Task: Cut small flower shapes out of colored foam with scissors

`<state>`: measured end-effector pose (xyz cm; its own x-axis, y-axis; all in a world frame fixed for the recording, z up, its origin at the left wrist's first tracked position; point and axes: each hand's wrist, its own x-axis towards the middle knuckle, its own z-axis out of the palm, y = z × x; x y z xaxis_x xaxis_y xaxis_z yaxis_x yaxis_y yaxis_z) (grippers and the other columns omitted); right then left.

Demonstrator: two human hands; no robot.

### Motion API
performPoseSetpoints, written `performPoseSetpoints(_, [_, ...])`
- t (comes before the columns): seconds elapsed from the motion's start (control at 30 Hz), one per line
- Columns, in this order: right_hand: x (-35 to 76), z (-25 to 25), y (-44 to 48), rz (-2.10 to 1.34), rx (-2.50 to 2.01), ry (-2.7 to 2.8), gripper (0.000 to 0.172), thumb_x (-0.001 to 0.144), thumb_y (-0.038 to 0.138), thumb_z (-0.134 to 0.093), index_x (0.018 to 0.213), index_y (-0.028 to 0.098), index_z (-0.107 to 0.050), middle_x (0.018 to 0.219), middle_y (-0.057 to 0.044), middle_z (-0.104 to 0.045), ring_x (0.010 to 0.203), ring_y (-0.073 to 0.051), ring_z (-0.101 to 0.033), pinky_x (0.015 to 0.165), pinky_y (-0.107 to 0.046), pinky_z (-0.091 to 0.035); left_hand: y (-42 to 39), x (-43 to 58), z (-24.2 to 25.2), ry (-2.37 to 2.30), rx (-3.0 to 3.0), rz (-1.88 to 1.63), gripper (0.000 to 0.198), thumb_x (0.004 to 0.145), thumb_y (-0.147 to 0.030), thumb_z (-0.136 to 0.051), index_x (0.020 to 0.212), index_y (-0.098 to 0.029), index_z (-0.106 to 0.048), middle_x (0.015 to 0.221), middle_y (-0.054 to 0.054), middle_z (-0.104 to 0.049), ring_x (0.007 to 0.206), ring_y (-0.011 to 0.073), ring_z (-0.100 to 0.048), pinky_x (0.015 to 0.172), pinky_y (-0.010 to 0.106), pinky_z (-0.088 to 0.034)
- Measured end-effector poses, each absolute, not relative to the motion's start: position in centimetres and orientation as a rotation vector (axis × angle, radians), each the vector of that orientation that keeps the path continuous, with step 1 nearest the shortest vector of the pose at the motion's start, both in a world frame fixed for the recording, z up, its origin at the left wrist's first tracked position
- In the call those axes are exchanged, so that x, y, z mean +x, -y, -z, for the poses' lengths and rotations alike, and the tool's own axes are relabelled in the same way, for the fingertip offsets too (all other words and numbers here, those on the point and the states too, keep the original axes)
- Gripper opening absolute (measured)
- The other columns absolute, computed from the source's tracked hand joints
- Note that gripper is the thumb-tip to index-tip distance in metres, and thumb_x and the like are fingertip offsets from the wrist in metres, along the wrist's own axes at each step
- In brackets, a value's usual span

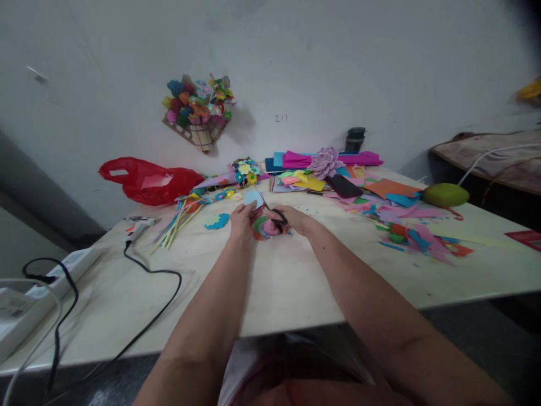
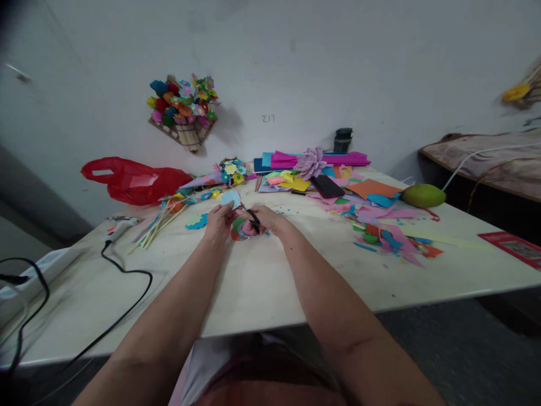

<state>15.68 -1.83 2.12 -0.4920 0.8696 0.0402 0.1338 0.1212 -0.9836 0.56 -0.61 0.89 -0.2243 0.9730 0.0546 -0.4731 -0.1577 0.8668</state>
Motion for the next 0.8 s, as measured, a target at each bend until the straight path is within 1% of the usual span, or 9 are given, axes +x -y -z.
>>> performPoseSetpoints(0.13, [15.75, -2.15, 1.82, -1.42, -0.985, 1.756, 0.032, 0.075, 0.044, -0.063, 0.068, 0.014, -0.054, 0.056, -0.003, -0.061, 0.043, -0.009, -0.052, 0.033, -0.017, -0.032, 0.44, 0.42, -0.72, -0.894, 0.799, -1.632, 0.025, 0.058, -0.02, -0.074, 0.074, -0.017, -0.055, 0.071, 0.001, -0.065, 0.067, 0.0139, -0.066, 0.06, 0.022, -0.05])
performPoseSetpoints(0.27, [15.78, -2.09, 1.78, -1.416, -0.998, 1.756, 0.03, 0.075, 0.043, -0.064, 0.069, 0.014, -0.054, 0.056, -0.003, -0.06, 0.043, -0.009, -0.052, 0.032, -0.017, -0.031, 0.29, 0.26, -0.55, -0.882, 0.791, -1.628, 0.025, 0.057, -0.019, -0.074, 0.072, -0.017, -0.054, 0.069, 0.001, -0.064, 0.066, 0.0153, -0.066, 0.057, 0.023, -0.05])
performPoseSetpoints(0.43, [15.77, -2.07, 1.79, -1.417, -1.002, 1.749, 0.03, 0.074, 0.043, -0.065, 0.07, 0.015, -0.055, 0.057, -0.002, -0.06, 0.042, -0.009, -0.052, 0.03, -0.017, -0.03, 0.39, 0.28, -0.63, -0.87, 0.787, -1.629, 0.023, 0.056, -0.017, -0.073, 0.07, -0.016, -0.055, 0.071, 0.003, -0.065, 0.065, 0.0148, -0.066, 0.058, 0.023, -0.051])
performPoseSetpoints(0.8, [15.89, -2.34, 1.98, -1.407, -1.008, 1.778, 0.029, 0.076, 0.041, -0.063, 0.07, 0.014, -0.053, 0.055, 0.0, -0.057, 0.041, -0.007, -0.049, 0.03, -0.016, -0.03, 0.56, 0.3, -0.8, -0.889, 0.795, -1.622, 0.021, 0.057, -0.016, -0.073, 0.07, -0.016, -0.056, 0.07, 0.004, -0.066, 0.065, 0.0152, -0.066, 0.06, 0.023, -0.051])
